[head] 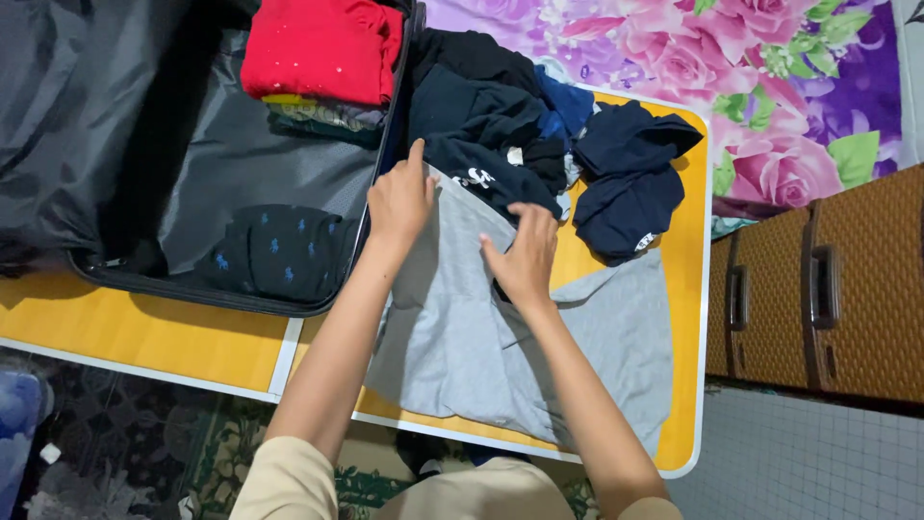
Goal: The person folds several garments on a table and places them into an open suitcase. They fold a purple shirt, a black shirt, a red shirt, and a gray sweatshirt, then put each folded item into the suitcase one by one.
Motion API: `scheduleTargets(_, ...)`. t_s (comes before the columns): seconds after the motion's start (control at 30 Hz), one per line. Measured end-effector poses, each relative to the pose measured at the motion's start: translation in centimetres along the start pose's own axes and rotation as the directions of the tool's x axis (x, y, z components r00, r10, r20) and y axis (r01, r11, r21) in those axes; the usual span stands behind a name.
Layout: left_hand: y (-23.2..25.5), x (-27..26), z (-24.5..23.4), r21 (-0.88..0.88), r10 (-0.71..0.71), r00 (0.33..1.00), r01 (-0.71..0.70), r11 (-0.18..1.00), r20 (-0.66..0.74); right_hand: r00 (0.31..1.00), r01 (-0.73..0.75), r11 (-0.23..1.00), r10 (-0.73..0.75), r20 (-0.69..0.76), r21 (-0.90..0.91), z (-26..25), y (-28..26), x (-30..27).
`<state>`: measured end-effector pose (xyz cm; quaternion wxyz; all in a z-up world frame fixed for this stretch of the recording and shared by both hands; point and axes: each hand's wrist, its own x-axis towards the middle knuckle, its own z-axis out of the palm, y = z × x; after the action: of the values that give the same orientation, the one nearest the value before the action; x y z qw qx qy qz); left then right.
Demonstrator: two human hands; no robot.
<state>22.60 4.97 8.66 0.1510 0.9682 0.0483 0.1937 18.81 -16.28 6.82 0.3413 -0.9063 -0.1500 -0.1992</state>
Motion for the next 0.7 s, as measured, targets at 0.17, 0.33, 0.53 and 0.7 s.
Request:
scheduleTargets(0.17,2.5,-5.9,-2.7,-0.209,-0.075,0.997,0.075,0.975,0.007,0.972,0.148,0.989,-0.145,0.186,0.001,2.2,-1.3,2.5)
scheduleTargets(0.33,1.5,-14.6,-1.4,-0.341,-0.192,0.981,0.193,0.92,0.039,0.935,-0.002,0.989,0.054,0.351,-0.148,4.1,-2.9,3.7)
scheduleTargets(0.53,-5.3,-20.4,1.5,-0.401,-0.386,0.912,0.407,0.821,0.136,0.93,0.058,0.992,-0.093,0.354,0.108,4.8,-2.5,1.6)
scheduleTargets(0.7,-9.2,-22.4,0.6,-0.599,-0.138,0.94,0.307,0.74,0.311,0.93,0.023,0.961,-0.121,0.346,0.274,3.8,-5.6,-2.8)
